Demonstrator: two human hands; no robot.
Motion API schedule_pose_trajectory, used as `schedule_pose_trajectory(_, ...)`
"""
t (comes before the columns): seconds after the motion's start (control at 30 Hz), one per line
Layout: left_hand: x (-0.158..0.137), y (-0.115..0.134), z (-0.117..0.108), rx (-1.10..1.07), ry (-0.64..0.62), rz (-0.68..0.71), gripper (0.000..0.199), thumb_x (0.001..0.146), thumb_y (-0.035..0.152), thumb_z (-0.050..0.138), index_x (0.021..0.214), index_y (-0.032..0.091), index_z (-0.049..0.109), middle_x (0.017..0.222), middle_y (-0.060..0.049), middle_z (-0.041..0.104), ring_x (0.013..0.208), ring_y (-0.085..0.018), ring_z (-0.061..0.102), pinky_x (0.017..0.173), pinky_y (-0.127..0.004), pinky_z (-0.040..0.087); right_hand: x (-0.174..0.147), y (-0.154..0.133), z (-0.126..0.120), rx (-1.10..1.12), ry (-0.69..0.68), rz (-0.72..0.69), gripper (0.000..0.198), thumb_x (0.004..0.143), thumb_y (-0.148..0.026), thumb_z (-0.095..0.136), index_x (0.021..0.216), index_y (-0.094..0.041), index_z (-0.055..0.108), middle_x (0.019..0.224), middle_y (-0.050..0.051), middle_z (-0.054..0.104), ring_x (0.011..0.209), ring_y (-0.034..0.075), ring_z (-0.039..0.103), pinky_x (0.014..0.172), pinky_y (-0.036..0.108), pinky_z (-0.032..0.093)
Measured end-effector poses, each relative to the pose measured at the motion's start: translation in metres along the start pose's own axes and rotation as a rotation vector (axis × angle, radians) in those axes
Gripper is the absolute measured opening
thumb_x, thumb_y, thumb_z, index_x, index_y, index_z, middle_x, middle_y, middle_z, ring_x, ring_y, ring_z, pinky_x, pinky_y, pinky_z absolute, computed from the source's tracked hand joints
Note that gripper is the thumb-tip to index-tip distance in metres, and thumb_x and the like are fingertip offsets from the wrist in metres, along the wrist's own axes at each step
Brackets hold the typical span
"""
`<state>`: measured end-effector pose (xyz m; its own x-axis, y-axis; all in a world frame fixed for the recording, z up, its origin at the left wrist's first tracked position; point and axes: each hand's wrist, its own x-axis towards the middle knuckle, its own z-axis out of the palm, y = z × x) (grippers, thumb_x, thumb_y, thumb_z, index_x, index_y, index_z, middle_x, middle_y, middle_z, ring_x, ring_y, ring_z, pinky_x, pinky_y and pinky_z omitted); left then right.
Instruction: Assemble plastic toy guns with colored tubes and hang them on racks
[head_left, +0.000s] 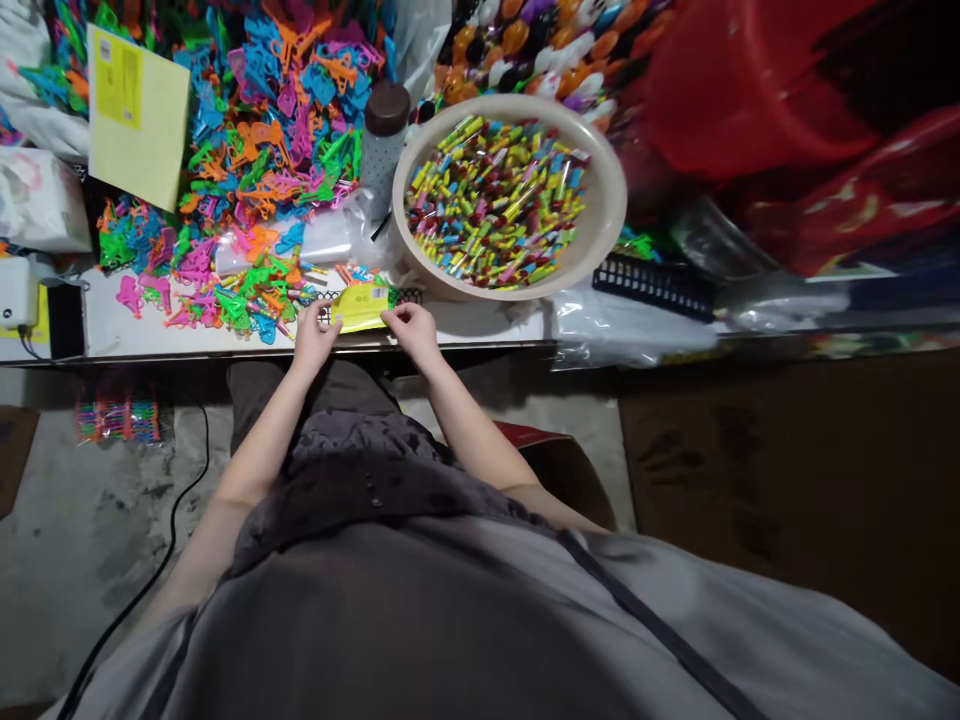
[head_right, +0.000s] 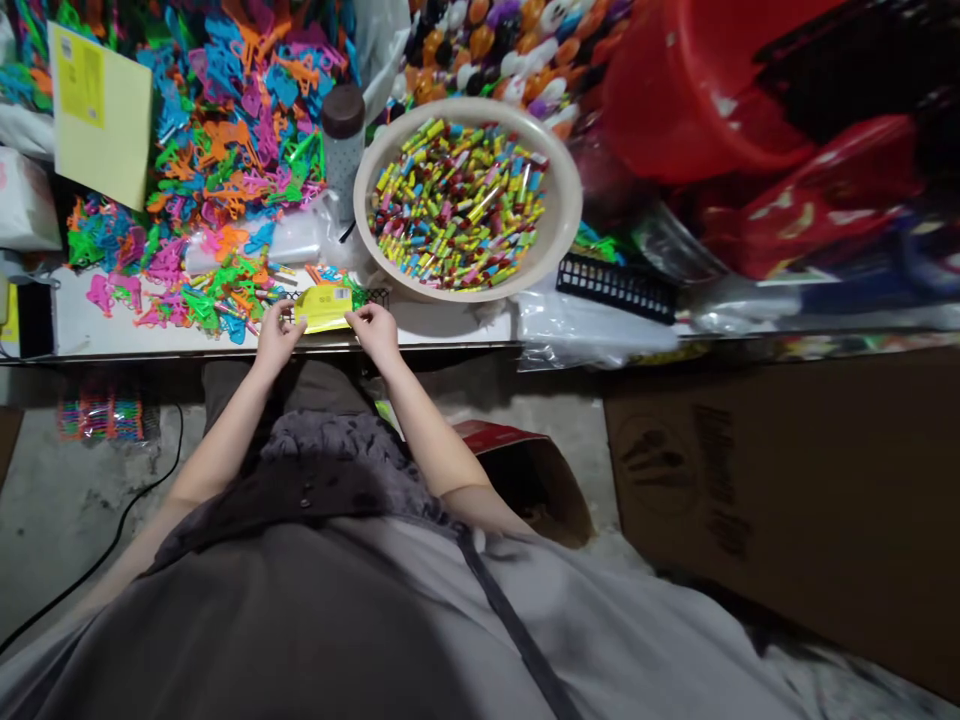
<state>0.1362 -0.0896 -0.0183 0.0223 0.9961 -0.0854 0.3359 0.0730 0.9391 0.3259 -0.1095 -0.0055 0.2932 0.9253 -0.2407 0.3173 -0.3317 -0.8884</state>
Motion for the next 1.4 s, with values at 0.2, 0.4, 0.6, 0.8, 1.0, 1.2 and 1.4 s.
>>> schedule_pose_trajectory(0.2,0.005,0.0,0.007,0.103,-0.02,0.011,0.024,0.078,0.013,0.059,0.1,0.018,0.055,0.07,0.003,0.049,0.056,-0.008,0.045,0.062,-0.022,0.043,0.007,0.015,0.007,-0.083,0.08,-0.085,0.015,0.07,-0.031,0.06,0.063,-0.019,0.053,0.07,0.003,0.06,0.076,0.019,0.055,0.079,0.033,0.043)
schedule_pose_trajectory(0.4,-0.008,0.006,0.004,-0.058,-0.115,-0.13,0.026,0.082,0.019,0.054,0.107,0.021,0.048,0.077,0.002,0.057,0.056,-0.009,0.056,0.055,-0.021,0.046,0.001,0.008,-0.012,-0.121,0.044,-0.22,0.015,0.076,-0.032,0.054,0.067,-0.02,0.051,0.076,0.003,0.061,0.08,0.019,0.055,0.078,0.033,0.042)
schedule_pose_trajectory(0.6,-0.05,0.043,-0.033,0.078,-0.038,-0.11,0.03,0.085,0.034,0.051,0.112,0.022,0.048,0.104,-0.007,0.06,0.07,-0.013,0.062,0.063,-0.028,0.05,-0.035,-0.032,-0.057,-0.51,-0.223,-0.551,0.014,0.083,-0.03,0.053,0.073,-0.021,0.054,0.08,0.005,0.061,0.087,0.023,0.052,0.079,0.035,0.034)
schedule_pose_trajectory(0.8,-0.068,0.12,-0.031,0.561,-0.391,0.405,0.023,0.075,0.03,0.068,0.094,0.02,0.062,0.097,-0.009,0.062,0.103,-0.029,0.054,0.098,-0.047,0.032,-0.065,-0.07,-0.062,-0.724,-0.474,-0.8,0.013,0.086,-0.029,0.052,0.079,-0.02,0.059,0.08,0.007,0.06,0.087,0.024,0.05,0.08,0.037,0.032)
schedule_pose_trajectory(1.0,-0.046,0.097,-0.017,0.375,-0.326,0.165,0.004,0.076,0.018,0.06,0.073,0.018,0.059,0.07,-0.001,0.06,0.07,-0.017,0.056,0.079,-0.035,0.041,-0.063,-0.06,-0.059,-0.418,-0.06,-0.586,0.042,0.086,-0.048,0.049,0.118,-0.019,0.049,0.105,0.011,0.058,0.098,0.026,0.052,0.086,0.042,0.038)
schedule_pose_trajectory(1.2,-0.031,0.044,-0.003,-0.132,-0.016,-0.13,0.009,0.077,0.023,0.06,0.075,0.015,0.057,0.067,0.001,0.058,0.061,-0.01,0.052,0.06,-0.021,0.042,-0.039,0.001,-0.018,-0.227,0.055,-0.207,0.053,0.072,-0.058,0.061,0.105,-0.017,0.055,0.095,0.01,0.061,0.092,0.025,0.055,0.084,0.04,0.043)
schedule_pose_trajectory(1.4,-0.018,0.019,0.009,-0.192,0.102,-0.146,0.008,0.077,0.023,0.06,0.075,0.015,0.058,0.066,0.001,0.057,0.061,-0.009,0.052,0.061,-0.022,0.044,-0.015,0.018,0.003,-0.146,-0.128,-0.027,0.027,0.076,-0.04,0.057,0.06,-0.02,0.049,0.067,0.001,0.056,0.068,0.017,0.052,0.072,0.031,0.042)
